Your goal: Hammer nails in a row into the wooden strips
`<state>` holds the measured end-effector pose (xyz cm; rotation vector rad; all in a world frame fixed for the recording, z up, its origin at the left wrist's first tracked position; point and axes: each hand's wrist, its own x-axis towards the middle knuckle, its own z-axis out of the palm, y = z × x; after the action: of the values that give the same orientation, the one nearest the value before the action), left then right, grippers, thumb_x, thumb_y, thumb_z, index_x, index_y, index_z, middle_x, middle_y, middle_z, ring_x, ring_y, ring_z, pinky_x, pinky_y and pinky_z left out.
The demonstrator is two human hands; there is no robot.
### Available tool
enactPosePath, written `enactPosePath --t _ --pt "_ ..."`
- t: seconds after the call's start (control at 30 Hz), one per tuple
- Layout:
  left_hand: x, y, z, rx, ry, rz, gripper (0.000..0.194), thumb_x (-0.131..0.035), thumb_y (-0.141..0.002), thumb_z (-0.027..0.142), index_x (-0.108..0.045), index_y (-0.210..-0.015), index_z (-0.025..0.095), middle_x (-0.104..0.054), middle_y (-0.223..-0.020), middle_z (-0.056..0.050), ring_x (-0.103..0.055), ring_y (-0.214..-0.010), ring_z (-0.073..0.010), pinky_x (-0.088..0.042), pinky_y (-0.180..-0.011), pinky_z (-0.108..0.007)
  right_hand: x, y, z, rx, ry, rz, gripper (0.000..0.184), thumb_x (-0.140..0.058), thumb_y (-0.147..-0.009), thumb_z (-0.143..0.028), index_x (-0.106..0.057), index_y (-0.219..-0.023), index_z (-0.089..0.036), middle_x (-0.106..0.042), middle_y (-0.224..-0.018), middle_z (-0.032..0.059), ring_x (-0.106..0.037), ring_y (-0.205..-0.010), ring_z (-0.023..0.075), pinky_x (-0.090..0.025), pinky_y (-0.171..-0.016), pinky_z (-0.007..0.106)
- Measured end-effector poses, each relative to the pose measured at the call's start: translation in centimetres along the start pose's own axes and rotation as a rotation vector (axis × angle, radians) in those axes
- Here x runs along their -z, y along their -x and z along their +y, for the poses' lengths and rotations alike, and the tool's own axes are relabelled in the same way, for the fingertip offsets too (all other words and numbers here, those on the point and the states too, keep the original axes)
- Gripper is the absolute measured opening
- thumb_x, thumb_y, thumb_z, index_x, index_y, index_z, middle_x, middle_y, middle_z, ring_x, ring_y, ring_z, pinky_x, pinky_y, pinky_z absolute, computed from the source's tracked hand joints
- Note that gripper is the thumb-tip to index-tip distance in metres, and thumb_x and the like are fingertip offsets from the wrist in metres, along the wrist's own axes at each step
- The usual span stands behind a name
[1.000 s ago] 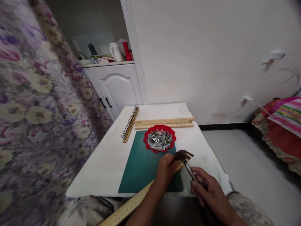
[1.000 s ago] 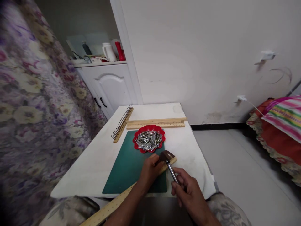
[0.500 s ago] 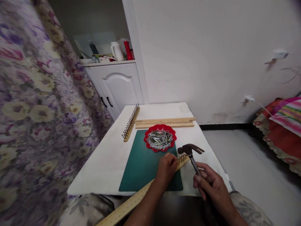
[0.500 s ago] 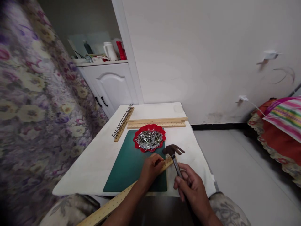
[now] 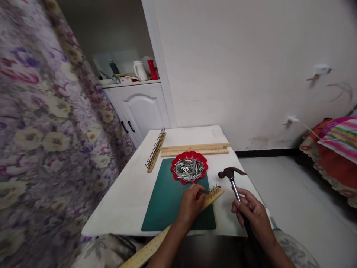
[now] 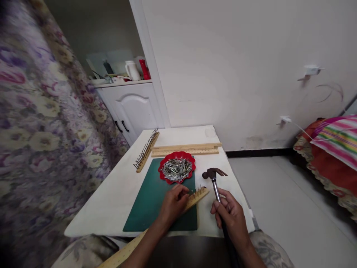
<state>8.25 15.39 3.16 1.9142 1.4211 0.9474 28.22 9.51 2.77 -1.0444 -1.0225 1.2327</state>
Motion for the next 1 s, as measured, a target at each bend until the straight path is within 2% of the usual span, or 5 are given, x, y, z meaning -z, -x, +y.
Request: enactPosePath --t 0.13,0.27,0.4,0.6,1.0 --pt "3.1 -0.9 -0.5 -0.02 -0.063 0.069 0.014 -0.048 -0.079 0.019 -0.062 -0.079 0.017 -0.059 -0.073 -0.001 -0.052 -0.064 -0.0127 -0.037 -0.06 -0.022 0.0 -0.1 0.1 0.005 -0.006 0.001 0.04 -0.061 -0.082 -0.04 -0.05 -0.113 -0.018 -0.061 -0.062 -0.0015 -0.04 -0.036 0.0077 -0.029 -0.036 0.02" --pt "5.2 -3.6 -1.4 -0.004 -0.355 0.11 0.012 -0.049 -0.077 0.015 -0.061 -0.075 0.017 -0.062 -0.076 -0.003 -0.055 -0.072 -0.0158 -0.038 -0.065 -0.024 0.0 -0.2 0.4 0.006 -0.007 -0.006 0.038 -0.06 -0.083 -0.039 -0.05 -0.113 -0.018 -0.06 -0.062 -0.0017 -0.04 -0.036 0.0072 -0.029 -0.036 0.02" --pt "4.8 -6.3 -1.7 0.141 -0.604 -0.018 0.011 -0.052 -0.075 0.017 -0.064 -0.074 0.018 -0.067 -0.082 -0.007 -0.059 -0.081 -0.0197 -0.039 -0.069 -0.027 -0.1 -0.4 0.5 0.005 -0.011 -0.025 0.037 -0.059 -0.084 -0.039 -0.049 -0.113 -0.018 -0.06 -0.063 -0.0018 -0.04 -0.036 0.0067 -0.029 -0.036 0.019" --pt "3.7 -8.8 -1.8 0.261 -0.646 -0.1 0.009 -0.058 -0.067 0.015 -0.066 -0.063 0.018 -0.069 -0.075 -0.009 -0.061 -0.073 -0.0225 -0.039 -0.062 -0.028 -0.3 -0.6 0.5 -0.009 -0.014 -0.032 0.037 -0.06 -0.084 -0.038 -0.049 -0.113 -0.017 -0.059 -0.062 -0.0025 -0.039 -0.035 0.0058 -0.026 -0.036 0.018" --pt "4.3 -7.6 -2.0 0.068 -0.527 -0.065 0.014 -0.051 -0.076 0.013 -0.062 -0.07 0.018 -0.066 -0.078 -0.004 -0.058 -0.076 -0.0176 -0.036 -0.064 -0.024 -0.2 -0.8 0.9 0.005 -0.009 -0.037 0.036 -0.06 -0.084 -0.038 -0.05 -0.112 -0.018 -0.06 -0.061 -0.0032 -0.04 -0.035 0.005 -0.03 -0.036 0.017"
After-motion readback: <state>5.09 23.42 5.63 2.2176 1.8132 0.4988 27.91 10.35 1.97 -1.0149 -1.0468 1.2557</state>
